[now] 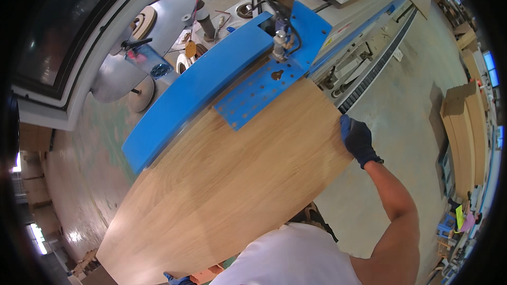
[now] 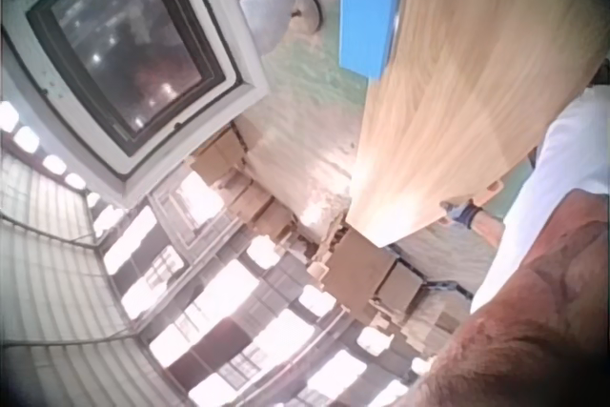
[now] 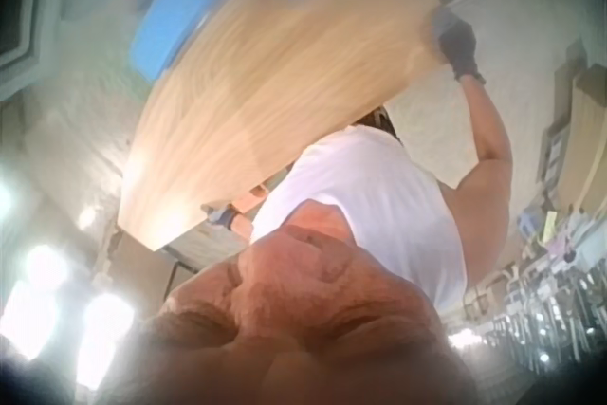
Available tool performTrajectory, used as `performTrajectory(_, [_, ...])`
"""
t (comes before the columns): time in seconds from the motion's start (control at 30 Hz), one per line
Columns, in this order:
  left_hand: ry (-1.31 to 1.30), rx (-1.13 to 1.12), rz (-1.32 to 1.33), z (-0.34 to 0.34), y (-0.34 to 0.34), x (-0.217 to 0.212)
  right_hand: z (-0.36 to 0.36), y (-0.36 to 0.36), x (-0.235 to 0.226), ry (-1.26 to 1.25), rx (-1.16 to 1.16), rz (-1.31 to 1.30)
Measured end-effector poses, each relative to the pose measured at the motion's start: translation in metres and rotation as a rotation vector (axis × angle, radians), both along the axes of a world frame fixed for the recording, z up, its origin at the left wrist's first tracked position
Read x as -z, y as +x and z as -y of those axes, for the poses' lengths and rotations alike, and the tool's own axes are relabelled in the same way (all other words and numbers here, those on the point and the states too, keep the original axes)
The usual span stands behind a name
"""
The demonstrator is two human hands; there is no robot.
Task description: The person feeds large wood panels into an edge-banding machine, guides them through the process by hand, and then interacts with the digital control panel to adjust machine settings.
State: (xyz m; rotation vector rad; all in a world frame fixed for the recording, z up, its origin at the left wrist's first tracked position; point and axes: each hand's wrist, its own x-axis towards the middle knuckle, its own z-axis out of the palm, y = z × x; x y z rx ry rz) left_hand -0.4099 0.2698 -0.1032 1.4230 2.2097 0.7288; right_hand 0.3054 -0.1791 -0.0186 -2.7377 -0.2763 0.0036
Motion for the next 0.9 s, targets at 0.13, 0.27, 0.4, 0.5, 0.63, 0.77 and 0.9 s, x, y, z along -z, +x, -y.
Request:
performTrajectory(0.13, [-0.034,0.051,0.000,0.023,0.043,0.004,0.035,0.035,0.000,0.006,-0.069,0.090])
performTrajectory(0.27, [-0.064,0.200,0.039,0.037,0.125,0.006,0.084,0.077,0.023,-0.068,-0.222,0.175])
performTrajectory(0.4, [-0.110,0.414,0.160,0.060,0.233,-0.001,0.102,0.118,0.021,-0.134,-0.199,0.217])
performTrajectory(0.5, [-0.168,0.562,0.314,0.079,0.306,-0.011,0.109,0.142,0.009,-0.024,0.117,0.069])
performTrajectory(0.63, [-0.350,0.664,0.613,0.117,0.378,-0.030,0.136,0.171,-0.001,-0.025,0.304,0.097])
performTrajectory(0.77, [-0.667,0.574,1.038,0.160,0.421,-0.056,0.157,0.209,0.006,-0.109,0.587,0.264])
performTrajectory(0.9, [-1.051,0.235,1.489,0.208,0.437,-0.090,0.160,0.229,-0.004,-0.002,0.851,0.500])
